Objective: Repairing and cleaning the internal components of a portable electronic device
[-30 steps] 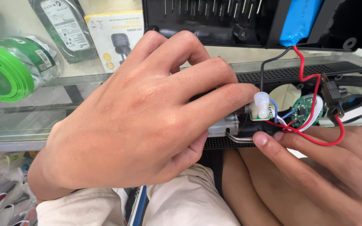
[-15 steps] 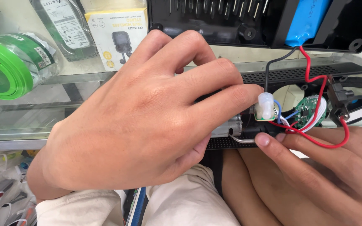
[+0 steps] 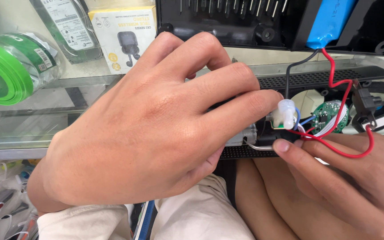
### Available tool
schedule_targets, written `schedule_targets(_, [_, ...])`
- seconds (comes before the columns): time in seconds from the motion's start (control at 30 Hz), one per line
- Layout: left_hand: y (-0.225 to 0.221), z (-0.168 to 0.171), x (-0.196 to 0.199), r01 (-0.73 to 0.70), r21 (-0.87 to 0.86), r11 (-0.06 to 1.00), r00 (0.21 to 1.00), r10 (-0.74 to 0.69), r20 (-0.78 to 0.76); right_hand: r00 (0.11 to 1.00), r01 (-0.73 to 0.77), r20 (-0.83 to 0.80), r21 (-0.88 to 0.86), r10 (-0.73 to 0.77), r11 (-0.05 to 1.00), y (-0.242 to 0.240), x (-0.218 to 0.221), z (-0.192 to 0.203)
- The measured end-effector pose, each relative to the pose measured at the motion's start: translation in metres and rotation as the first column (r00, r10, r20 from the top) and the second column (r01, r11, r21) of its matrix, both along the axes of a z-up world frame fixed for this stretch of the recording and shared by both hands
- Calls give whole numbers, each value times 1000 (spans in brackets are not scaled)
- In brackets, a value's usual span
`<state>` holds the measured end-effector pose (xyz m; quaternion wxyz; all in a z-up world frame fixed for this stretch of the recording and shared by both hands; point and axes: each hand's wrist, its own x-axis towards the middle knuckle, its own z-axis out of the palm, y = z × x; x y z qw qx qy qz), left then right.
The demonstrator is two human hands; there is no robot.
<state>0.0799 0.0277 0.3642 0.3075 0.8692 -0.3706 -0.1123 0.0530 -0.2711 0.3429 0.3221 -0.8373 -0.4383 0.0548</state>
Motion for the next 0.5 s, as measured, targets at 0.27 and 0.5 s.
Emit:
schedule_targets(0.27, [1,-1,-4,11,15,1000,1000,-12,22,958,-272,-89,34,274,962,-13,14,-7])
schedule_targets(0.5, [14,10,-20,3,38,999,999,-5,45,969,-233,-124,-166,214,958,-31,-3,24])
